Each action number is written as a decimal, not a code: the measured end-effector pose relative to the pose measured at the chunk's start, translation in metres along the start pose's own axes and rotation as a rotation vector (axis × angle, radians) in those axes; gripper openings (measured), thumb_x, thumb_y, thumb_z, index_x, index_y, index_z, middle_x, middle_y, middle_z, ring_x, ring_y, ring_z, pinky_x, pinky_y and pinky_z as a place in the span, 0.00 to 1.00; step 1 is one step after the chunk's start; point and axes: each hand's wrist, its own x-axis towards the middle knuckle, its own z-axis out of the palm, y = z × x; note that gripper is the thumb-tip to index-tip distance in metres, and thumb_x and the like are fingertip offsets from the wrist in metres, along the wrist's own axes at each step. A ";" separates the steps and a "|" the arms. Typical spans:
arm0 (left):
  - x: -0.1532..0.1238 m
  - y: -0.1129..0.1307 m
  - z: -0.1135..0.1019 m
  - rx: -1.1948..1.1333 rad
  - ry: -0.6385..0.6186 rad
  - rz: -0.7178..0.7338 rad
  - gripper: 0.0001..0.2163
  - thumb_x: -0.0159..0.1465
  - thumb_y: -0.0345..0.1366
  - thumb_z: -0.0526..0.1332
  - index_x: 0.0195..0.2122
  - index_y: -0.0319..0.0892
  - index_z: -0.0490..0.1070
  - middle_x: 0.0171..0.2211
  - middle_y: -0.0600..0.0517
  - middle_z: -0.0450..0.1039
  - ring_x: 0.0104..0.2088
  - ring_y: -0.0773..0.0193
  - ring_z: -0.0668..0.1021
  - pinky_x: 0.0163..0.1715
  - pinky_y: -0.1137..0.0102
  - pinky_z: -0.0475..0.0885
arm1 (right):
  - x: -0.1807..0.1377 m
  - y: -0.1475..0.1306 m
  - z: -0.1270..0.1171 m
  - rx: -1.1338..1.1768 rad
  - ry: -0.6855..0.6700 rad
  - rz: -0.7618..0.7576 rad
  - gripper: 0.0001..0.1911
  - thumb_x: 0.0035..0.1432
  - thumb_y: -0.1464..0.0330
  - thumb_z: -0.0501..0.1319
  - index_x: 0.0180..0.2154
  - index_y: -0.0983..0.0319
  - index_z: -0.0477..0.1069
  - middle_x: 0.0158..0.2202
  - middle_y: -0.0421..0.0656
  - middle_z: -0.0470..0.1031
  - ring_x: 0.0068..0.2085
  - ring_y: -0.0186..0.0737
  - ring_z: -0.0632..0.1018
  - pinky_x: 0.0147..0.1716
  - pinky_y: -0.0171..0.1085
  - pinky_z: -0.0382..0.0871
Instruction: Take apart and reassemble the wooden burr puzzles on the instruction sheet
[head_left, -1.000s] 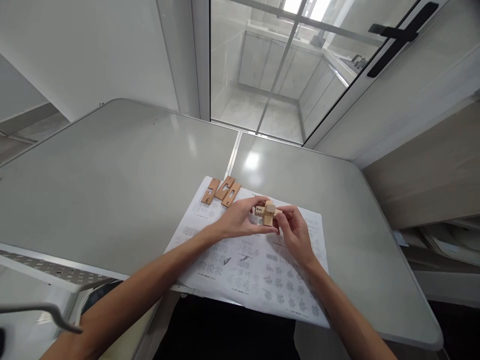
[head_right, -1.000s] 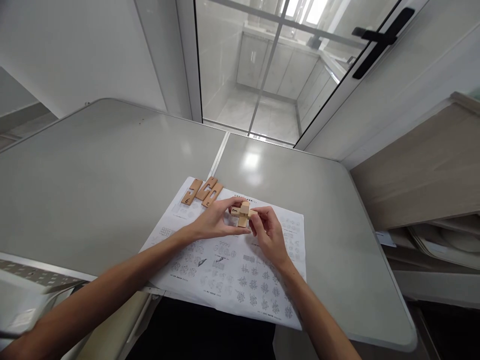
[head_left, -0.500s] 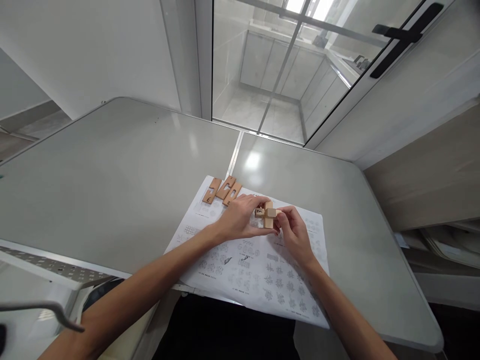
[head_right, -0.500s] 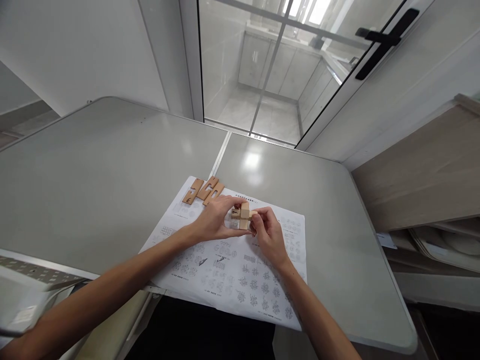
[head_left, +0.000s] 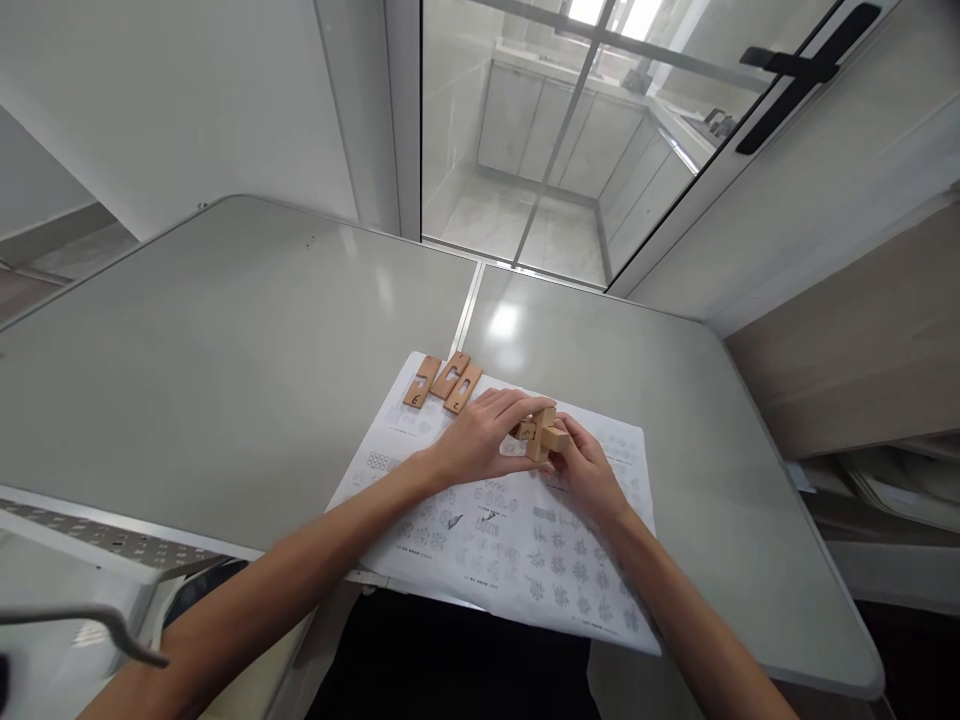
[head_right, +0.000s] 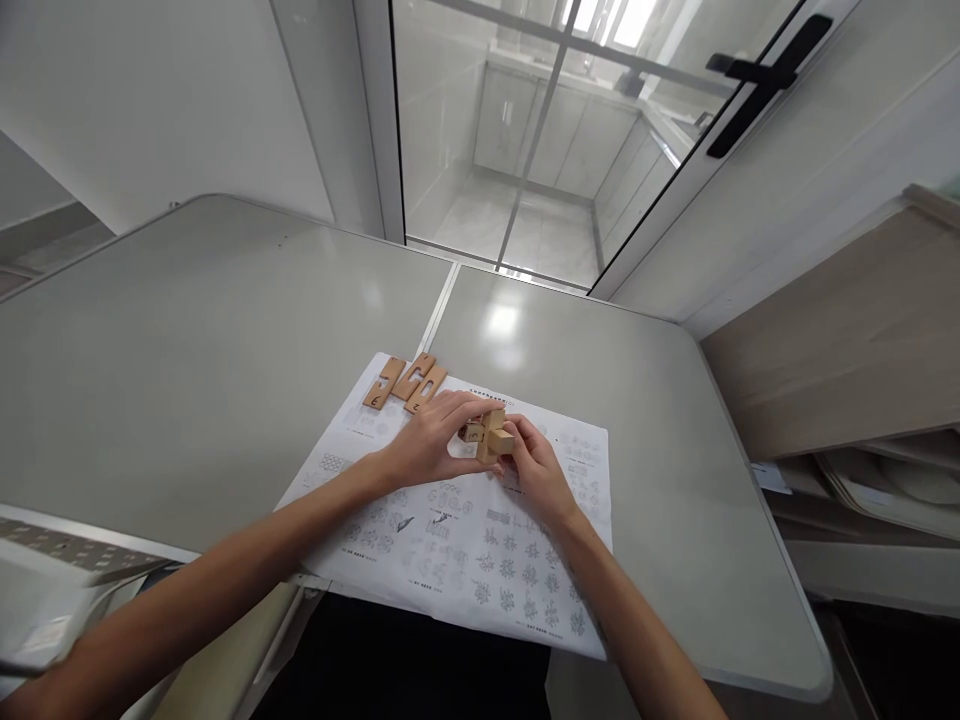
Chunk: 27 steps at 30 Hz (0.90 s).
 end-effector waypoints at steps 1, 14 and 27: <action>0.000 0.001 0.000 -0.016 0.003 0.003 0.29 0.66 0.51 0.70 0.64 0.49 0.66 0.52 0.45 0.79 0.51 0.51 0.81 0.53 0.56 0.75 | 0.000 0.000 -0.001 0.009 -0.006 0.004 0.17 0.66 0.49 0.66 0.42 0.56 0.75 0.29 0.36 0.70 0.26 0.36 0.68 0.27 0.36 0.67; 0.001 0.004 0.000 -0.115 0.020 -0.017 0.28 0.65 0.51 0.71 0.63 0.49 0.68 0.53 0.45 0.78 0.52 0.52 0.80 0.53 0.57 0.76 | 0.001 0.001 -0.004 0.040 0.002 0.017 0.19 0.66 0.48 0.64 0.39 0.57 0.75 0.27 0.36 0.67 0.26 0.36 0.66 0.26 0.36 0.65; 0.004 -0.002 0.000 0.075 0.310 -0.203 0.30 0.61 0.49 0.75 0.58 0.46 0.66 0.52 0.44 0.73 0.53 0.49 0.76 0.55 0.54 0.74 | 0.006 -0.009 -0.008 0.284 0.288 0.011 0.21 0.62 0.55 0.71 0.28 0.58 0.64 0.27 0.34 0.57 0.24 0.31 0.62 0.21 0.33 0.60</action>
